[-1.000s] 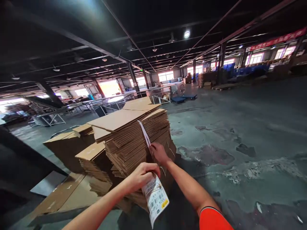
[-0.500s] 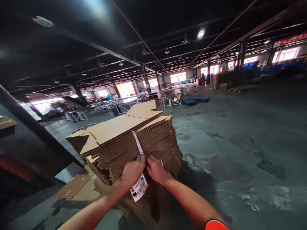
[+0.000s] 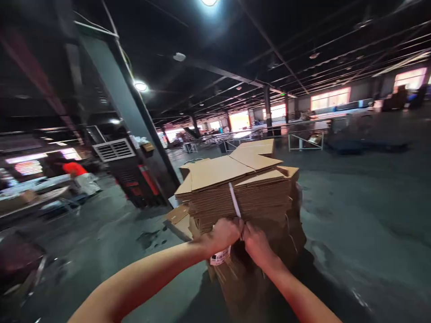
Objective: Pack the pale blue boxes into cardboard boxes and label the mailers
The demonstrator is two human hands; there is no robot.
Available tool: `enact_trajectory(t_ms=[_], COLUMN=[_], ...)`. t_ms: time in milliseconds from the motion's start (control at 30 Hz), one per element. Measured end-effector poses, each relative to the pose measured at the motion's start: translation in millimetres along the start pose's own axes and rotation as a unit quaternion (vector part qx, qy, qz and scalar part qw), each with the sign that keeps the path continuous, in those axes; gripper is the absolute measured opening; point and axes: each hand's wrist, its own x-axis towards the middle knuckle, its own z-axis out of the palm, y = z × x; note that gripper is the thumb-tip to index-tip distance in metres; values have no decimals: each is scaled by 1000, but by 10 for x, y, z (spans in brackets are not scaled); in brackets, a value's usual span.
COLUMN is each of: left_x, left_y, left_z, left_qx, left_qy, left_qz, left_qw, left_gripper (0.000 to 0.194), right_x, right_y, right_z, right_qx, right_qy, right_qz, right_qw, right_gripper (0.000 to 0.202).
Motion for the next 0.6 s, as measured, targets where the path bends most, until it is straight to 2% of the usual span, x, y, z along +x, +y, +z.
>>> enact_trajectory(t_ms=[133, 300, 600], left_x=[22, 59, 123], left_y=[-62, -109, -77], left_z=[-23, 23, 127], left_qx=[-5, 6, 4], left_qy=[-10, -5, -7], left_qz=[4, 20, -7], left_qw=[1000, 1000, 1000], left_gripper=[32, 31, 22], right_x=[48, 95, 107], right_y=[144, 178, 200], right_z=[130, 224, 339], right_qx=[-6, 53, 67], right_qy=[58, 127, 149], right_qz=[-43, -64, -26], right_qw=[997, 988, 986], right_gripper=[38, 43, 47])
